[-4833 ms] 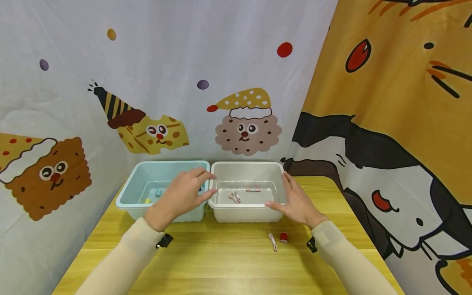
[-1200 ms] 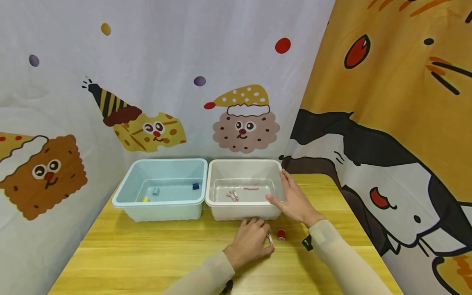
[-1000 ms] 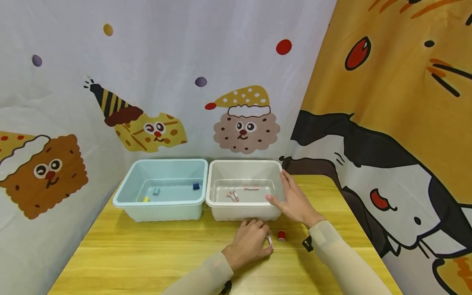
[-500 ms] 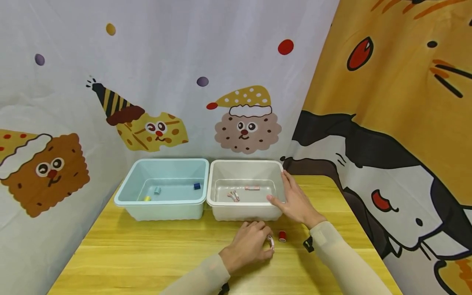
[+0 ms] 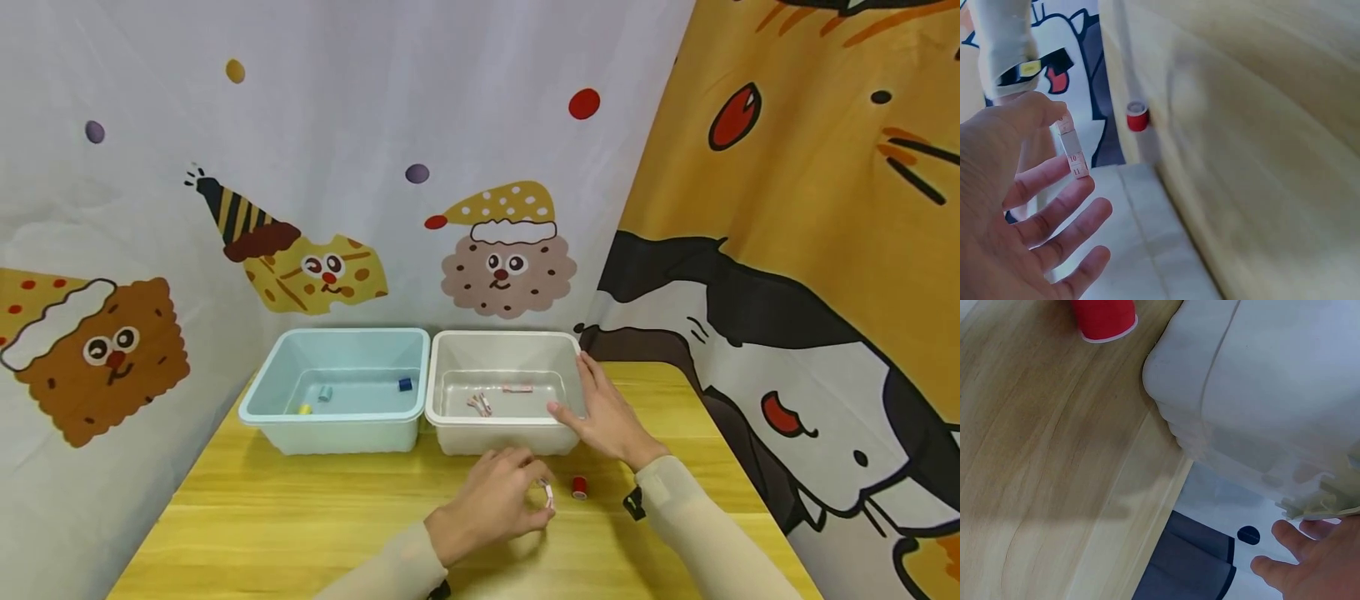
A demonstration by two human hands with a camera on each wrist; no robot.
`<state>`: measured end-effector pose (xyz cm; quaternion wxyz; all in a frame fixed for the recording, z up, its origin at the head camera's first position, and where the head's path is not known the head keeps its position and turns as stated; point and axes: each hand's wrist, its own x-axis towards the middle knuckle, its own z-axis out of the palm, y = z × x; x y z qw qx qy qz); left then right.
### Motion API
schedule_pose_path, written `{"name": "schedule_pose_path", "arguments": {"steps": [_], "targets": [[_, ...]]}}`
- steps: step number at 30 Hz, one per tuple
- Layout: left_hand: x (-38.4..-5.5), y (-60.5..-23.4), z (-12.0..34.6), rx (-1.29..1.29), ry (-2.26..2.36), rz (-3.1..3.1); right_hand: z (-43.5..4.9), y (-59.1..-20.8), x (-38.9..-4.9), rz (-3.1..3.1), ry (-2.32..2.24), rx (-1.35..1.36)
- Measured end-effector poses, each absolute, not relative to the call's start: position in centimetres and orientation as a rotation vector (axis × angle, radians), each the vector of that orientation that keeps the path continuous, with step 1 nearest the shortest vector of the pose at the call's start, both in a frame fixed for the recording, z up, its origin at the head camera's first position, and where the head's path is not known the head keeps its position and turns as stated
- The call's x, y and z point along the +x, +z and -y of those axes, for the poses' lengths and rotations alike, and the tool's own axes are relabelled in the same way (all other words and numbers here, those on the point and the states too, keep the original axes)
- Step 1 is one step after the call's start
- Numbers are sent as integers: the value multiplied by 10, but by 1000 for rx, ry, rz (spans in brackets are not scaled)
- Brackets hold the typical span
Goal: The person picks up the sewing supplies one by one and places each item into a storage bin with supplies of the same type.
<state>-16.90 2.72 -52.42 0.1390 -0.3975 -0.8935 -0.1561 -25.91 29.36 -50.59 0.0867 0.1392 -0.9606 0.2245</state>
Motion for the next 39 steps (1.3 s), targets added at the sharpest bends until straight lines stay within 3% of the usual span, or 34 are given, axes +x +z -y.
{"name": "schedule_pose_path", "arguments": {"steps": [20,39], "targets": [[-177,-459,8,-1087,-450,2349,-300,-508,-257,2853,665,417],[-228,-411,38,-971,-383,2373,-295,-509,-260,2853,648,417]]}}
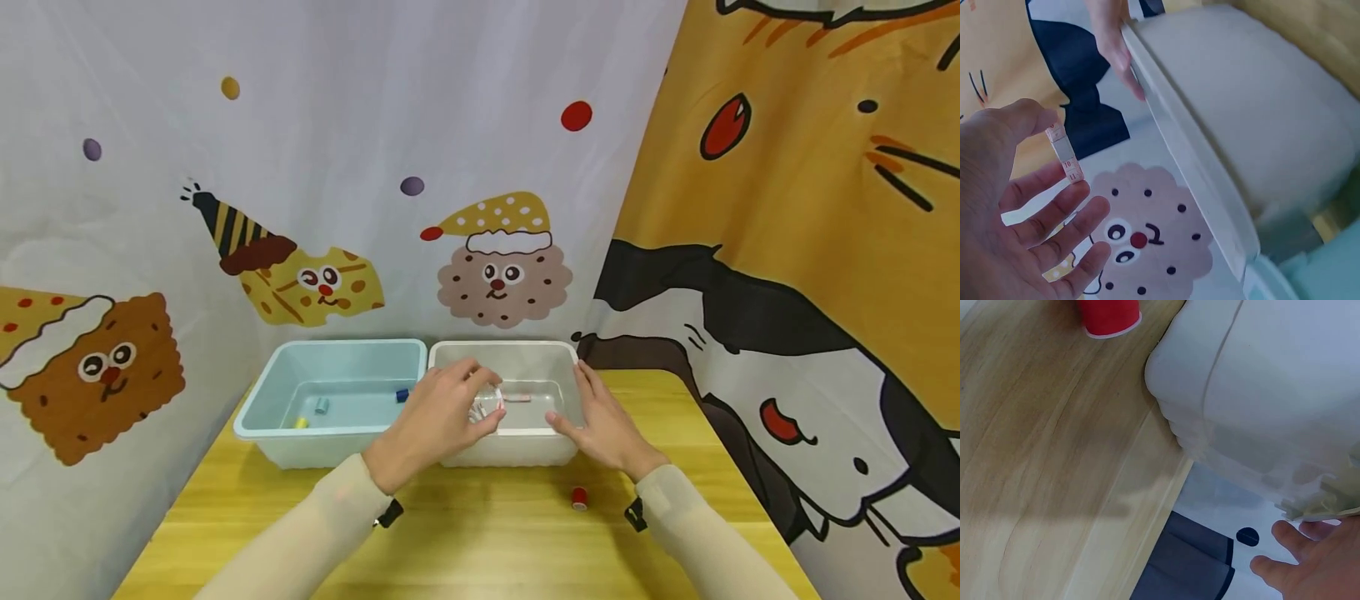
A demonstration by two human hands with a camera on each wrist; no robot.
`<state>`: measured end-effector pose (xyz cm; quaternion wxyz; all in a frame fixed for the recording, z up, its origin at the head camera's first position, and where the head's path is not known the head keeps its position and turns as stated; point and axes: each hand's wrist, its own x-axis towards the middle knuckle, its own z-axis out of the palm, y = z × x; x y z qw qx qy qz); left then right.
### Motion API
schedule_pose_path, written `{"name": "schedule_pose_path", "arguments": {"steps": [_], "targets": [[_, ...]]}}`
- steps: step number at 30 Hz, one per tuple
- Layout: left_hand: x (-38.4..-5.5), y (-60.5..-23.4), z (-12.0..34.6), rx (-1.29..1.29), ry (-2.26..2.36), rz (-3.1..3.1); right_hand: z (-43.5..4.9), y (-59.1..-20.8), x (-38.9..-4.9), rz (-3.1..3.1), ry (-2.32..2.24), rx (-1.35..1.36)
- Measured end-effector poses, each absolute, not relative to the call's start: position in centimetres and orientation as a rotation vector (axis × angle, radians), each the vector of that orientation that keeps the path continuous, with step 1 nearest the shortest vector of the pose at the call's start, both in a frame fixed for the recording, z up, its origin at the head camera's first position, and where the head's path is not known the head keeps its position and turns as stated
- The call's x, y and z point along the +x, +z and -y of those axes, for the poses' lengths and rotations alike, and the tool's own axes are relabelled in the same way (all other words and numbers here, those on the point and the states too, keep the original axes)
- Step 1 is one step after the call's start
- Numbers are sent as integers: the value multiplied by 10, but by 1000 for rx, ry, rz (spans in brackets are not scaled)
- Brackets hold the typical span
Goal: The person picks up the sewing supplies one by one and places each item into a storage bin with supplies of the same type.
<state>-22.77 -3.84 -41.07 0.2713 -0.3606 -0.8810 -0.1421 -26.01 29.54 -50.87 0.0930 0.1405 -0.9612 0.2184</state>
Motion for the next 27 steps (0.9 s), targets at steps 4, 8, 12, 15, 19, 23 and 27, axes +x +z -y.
{"name": "schedule_pose_path", "arguments": {"steps": [4,8,12,15,19,23,27], "targets": [[-239,-410,43,-938,-379,2406,-297,-509,-257,2859,645,426],[-251,-409,45,-912,-374,2442,-298,-509,-257,2854,647,429],[-264,-405,49,-895,-362,2460,-296,-509,-259,2847,664,434],[-273,-401,51,-862,-359,2485,-295,-508,-261,2846,661,439],[-282,-399,51,-829,-368,2556,-295,-508,-260,2850,670,424],[-289,-403,50,-808,-373,2619,-296,-509,-259,2845,680,417],[-294,-408,49,-783,-363,2632,-297,-509,-259,2842,677,421]]}}
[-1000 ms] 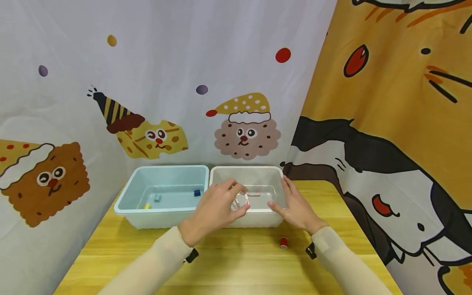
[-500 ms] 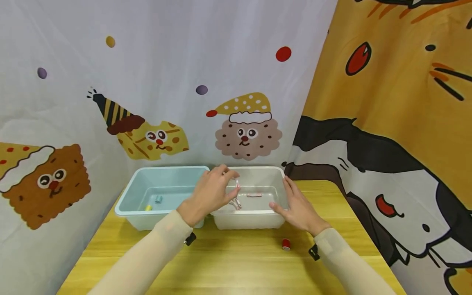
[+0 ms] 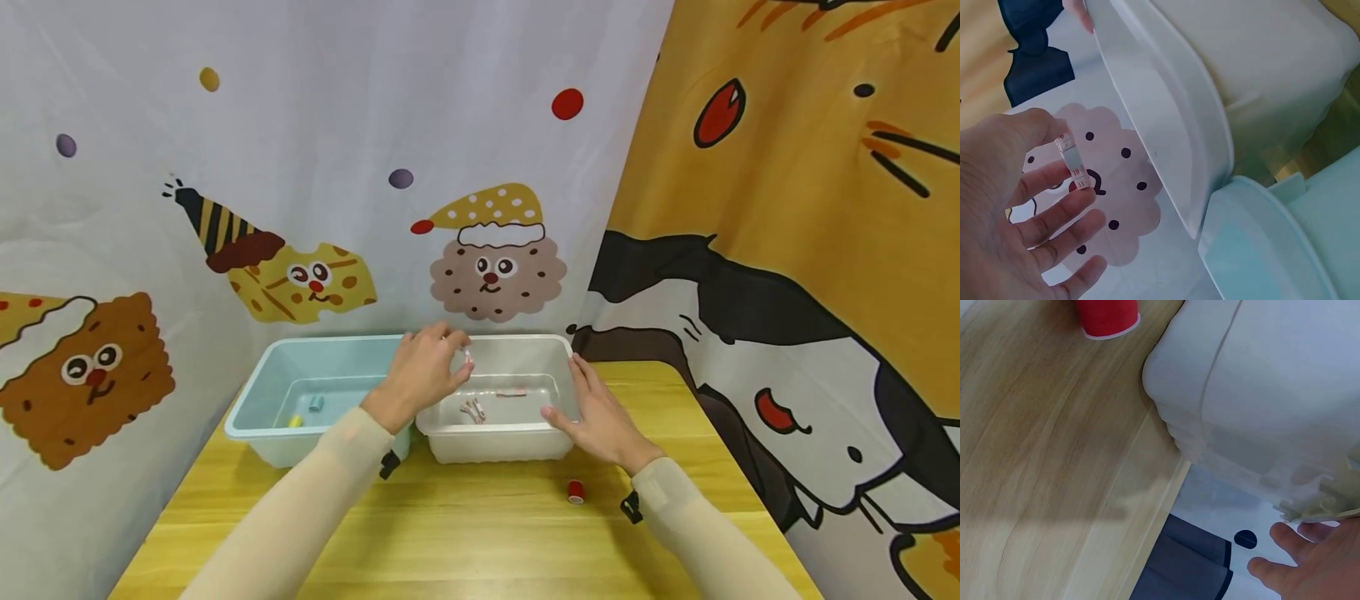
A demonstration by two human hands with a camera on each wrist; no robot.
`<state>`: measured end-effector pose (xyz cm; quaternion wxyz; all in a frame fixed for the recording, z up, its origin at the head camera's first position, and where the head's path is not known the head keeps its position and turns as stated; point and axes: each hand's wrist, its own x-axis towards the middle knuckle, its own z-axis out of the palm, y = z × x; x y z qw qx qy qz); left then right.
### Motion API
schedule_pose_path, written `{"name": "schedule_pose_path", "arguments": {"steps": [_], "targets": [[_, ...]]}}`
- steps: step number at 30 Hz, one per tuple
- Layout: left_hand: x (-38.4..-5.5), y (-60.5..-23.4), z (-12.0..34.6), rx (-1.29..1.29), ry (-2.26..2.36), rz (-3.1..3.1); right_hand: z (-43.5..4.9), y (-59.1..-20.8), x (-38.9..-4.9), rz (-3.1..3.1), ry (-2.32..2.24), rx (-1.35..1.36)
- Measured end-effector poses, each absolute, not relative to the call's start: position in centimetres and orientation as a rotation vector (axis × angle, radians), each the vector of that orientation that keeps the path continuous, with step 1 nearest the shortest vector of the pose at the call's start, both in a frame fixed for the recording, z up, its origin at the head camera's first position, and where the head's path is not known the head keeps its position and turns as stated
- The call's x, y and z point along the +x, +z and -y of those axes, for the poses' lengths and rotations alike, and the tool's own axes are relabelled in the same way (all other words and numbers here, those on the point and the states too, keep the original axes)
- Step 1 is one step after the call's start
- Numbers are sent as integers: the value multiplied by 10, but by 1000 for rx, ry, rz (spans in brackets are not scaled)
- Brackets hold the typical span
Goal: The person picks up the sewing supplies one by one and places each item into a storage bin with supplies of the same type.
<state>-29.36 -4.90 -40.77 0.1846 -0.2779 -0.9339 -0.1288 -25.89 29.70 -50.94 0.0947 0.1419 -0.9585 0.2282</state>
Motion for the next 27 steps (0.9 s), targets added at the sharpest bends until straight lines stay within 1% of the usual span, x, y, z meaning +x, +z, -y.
{"name": "schedule_pose_path", "arguments": {"steps": [27], "targets": [[-304,-407,53,-667,-359,2746,-295,-508,-258,2857,683,414]]}}
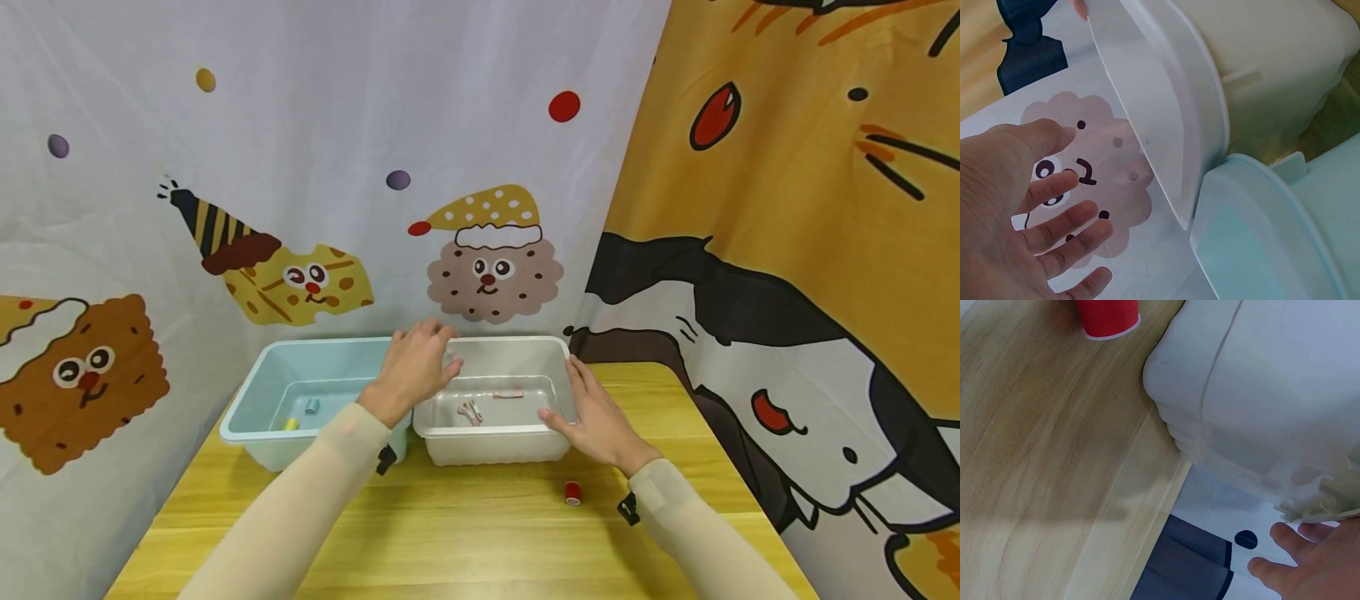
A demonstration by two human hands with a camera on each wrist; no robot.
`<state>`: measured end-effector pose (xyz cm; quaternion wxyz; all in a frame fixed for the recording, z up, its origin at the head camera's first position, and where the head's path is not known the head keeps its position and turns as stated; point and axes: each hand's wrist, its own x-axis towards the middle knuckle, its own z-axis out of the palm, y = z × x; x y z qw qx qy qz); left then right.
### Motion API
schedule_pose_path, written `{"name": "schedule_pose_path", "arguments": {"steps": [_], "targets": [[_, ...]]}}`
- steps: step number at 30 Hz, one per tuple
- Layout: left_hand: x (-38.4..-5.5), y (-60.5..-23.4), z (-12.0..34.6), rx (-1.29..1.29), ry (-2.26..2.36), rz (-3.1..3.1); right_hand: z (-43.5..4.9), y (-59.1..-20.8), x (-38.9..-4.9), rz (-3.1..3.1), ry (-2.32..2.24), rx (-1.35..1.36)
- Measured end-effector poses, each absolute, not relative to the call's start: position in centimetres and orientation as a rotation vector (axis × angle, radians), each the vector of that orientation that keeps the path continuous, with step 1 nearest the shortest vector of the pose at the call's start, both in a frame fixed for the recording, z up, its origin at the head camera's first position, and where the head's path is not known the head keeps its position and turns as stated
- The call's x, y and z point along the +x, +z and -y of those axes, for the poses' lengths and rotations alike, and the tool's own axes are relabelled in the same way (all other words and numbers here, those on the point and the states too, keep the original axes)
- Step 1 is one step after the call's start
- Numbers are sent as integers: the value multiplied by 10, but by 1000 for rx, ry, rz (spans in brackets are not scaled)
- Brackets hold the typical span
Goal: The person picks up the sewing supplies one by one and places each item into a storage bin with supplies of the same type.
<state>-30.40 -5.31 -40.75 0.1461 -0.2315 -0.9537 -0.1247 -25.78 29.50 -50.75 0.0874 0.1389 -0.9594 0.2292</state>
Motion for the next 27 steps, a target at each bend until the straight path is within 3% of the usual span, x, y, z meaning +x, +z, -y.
{"name": "schedule_pose_path", "arguments": {"steps": [14,27], "targets": [[-287,-407,48,-722,-385,2695,-296,-508,-257,2851,689,418],[-250,-418,28,-892,-425,2547,-296,-507,-258,2852,728,405]]}}
